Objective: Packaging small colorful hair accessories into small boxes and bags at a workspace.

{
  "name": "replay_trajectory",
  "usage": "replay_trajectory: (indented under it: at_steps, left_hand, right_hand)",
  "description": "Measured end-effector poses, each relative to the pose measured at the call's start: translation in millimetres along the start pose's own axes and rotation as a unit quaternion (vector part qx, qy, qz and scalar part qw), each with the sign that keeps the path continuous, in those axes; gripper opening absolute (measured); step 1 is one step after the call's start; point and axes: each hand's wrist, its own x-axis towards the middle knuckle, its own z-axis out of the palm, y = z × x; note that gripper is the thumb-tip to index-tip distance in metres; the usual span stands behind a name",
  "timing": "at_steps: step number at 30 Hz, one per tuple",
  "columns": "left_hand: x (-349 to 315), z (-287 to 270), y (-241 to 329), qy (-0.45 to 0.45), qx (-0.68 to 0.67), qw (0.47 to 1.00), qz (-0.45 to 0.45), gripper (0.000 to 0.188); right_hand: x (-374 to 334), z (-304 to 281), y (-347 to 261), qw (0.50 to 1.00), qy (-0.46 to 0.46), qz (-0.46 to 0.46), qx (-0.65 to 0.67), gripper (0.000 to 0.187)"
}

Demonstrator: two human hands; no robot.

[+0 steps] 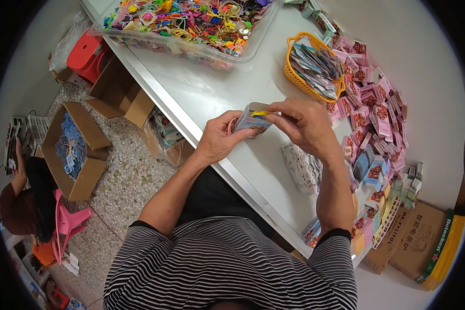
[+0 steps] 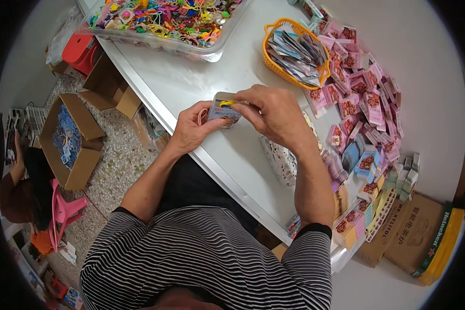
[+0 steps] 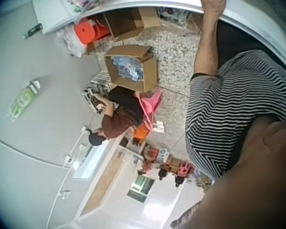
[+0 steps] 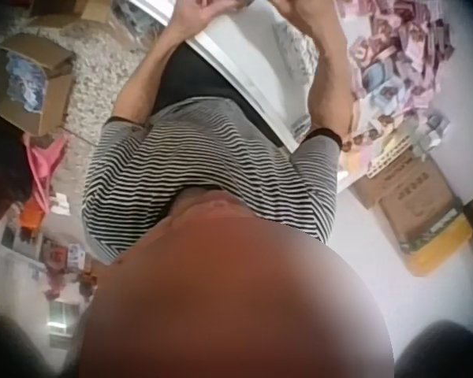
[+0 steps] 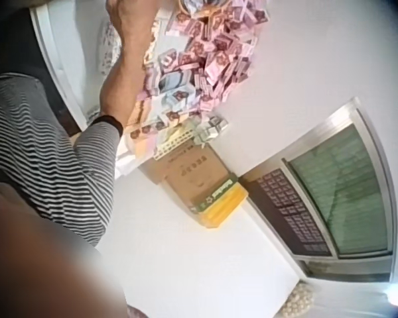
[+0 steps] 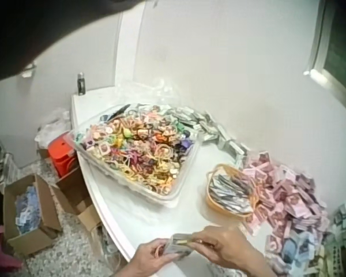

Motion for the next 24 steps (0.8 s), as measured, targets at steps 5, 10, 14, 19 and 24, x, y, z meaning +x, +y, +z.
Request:
replay_trajectory:
  at_steps: [5,10,14,19,24]
  left_hand:
    - [-1,-1,-4,0.004,0.018,1.000,0.021,0.041]
    - [8,4,0,0.014,-0.009,0.998,0.052,0.034]
    - [26,-10,15,0.020,0.143,0.987,0.069,0.033]
    - [28,-18,7,0.010,0.113,0.993,0.041,0.033]
    - [23,-13,14,0.069,0.116,0.991,0.011,0.036]
  right_hand:
    - [-11,8,11,0.995,0.052,0.048,0.076,0.019]
    - [-38,23,22,0.880,0.078,0.242,0.402,0.030]
    - [-47,35,24,0.879,0.111,0.228,0.403,0.031]
    - [-86,-14,48,0.915,0.214,0.258,0.224,0.027]
    - [-133,-36,52,0.953,0.075,0.293,-0.020,0.023]
